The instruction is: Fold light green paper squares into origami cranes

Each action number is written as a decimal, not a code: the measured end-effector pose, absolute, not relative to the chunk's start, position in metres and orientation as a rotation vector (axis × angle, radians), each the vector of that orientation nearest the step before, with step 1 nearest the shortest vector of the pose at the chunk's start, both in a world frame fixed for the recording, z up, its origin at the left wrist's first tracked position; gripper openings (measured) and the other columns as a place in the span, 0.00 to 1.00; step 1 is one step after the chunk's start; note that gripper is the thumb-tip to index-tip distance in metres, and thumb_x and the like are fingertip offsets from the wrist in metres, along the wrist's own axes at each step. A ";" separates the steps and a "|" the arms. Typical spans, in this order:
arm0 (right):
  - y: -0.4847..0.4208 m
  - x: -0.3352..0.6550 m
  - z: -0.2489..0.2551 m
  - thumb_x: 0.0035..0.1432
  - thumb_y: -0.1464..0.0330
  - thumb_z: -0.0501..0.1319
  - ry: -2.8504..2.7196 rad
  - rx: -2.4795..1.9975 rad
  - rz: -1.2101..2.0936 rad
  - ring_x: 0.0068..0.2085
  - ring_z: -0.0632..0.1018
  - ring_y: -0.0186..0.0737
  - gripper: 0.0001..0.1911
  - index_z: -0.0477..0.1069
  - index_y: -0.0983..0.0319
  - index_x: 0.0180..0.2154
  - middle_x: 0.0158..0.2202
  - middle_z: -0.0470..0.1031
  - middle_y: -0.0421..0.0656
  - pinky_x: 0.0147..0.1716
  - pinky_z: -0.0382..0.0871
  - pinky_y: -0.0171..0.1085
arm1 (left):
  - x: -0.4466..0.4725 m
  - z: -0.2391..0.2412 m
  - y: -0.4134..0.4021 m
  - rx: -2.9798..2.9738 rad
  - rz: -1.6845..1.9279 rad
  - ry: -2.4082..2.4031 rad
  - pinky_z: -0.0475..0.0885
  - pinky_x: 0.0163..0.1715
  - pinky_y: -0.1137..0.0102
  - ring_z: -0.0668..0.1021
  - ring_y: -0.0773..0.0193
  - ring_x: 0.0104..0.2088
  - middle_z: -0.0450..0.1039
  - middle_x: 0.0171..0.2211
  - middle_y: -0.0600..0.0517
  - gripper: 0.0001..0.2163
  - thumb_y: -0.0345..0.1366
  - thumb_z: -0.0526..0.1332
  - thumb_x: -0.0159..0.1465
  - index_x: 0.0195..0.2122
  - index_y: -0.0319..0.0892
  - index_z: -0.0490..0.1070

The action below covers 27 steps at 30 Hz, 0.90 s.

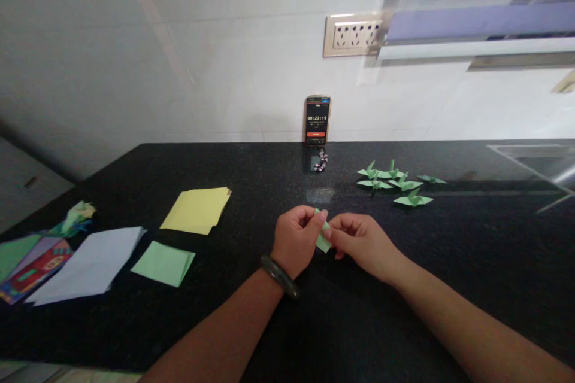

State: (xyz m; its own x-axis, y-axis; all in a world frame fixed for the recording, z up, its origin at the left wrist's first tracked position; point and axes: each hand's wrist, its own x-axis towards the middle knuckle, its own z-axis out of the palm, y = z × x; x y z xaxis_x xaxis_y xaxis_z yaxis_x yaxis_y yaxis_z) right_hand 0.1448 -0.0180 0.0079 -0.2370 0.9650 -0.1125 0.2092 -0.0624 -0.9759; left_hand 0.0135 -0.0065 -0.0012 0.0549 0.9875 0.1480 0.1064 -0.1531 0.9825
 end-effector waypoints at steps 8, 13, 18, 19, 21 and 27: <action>-0.017 0.148 0.007 0.48 0.63 0.60 -1.574 -1.316 1.340 0.18 0.65 0.27 0.13 0.64 0.64 0.19 0.17 0.63 0.35 0.18 0.60 0.29 | 0.015 -0.003 -0.007 1.386 1.235 1.135 0.62 0.20 0.75 0.67 0.71 0.19 0.67 0.18 0.55 0.11 0.41 0.60 0.55 0.22 0.38 0.70; -0.017 0.150 0.005 0.49 0.65 0.60 -1.607 -1.314 1.320 0.19 0.65 0.27 0.12 0.65 0.64 0.19 0.17 0.63 0.36 0.18 0.60 0.28 | 0.014 -0.003 -0.007 1.327 1.267 1.121 0.62 0.19 0.76 0.67 0.71 0.19 0.67 0.18 0.56 0.10 0.40 0.62 0.52 0.22 0.38 0.69; -0.017 0.151 0.005 0.48 0.65 0.61 -1.583 -1.306 1.353 0.19 0.66 0.27 0.11 0.67 0.64 0.20 0.17 0.65 0.36 0.18 0.60 0.28 | 0.014 -0.005 -0.006 1.121 1.232 1.026 0.63 0.22 0.74 0.68 0.71 0.20 0.68 0.18 0.55 0.11 0.42 0.62 0.52 0.23 0.38 0.72; -0.017 0.151 0.005 0.48 0.64 0.61 -1.570 -1.301 1.365 0.19 0.66 0.27 0.11 0.67 0.64 0.20 0.17 0.66 0.36 0.18 0.60 0.28 | 0.014 -0.006 -0.005 1.068 1.203 0.992 0.63 0.22 0.74 0.68 0.71 0.20 0.67 0.18 0.55 0.12 0.44 0.61 0.53 0.24 0.38 0.72; -0.016 0.151 0.006 0.47 0.64 0.61 -1.544 -1.295 1.390 0.19 0.66 0.27 0.11 0.67 0.64 0.20 0.17 0.66 0.36 0.18 0.60 0.28 | 0.014 -0.006 -0.004 0.981 1.148 0.928 0.64 0.21 0.73 0.68 0.70 0.19 0.67 0.18 0.54 0.16 0.48 0.59 0.54 0.25 0.37 0.72; -0.016 0.153 0.008 0.47 0.65 0.61 -1.517 -1.292 1.407 0.18 0.66 0.27 0.11 0.67 0.65 0.20 0.18 0.66 0.36 0.18 0.61 0.28 | 0.013 -0.004 -0.003 1.032 1.109 0.915 0.61 0.20 0.74 0.67 0.71 0.18 0.66 0.17 0.55 0.17 0.50 0.60 0.52 0.24 0.37 0.71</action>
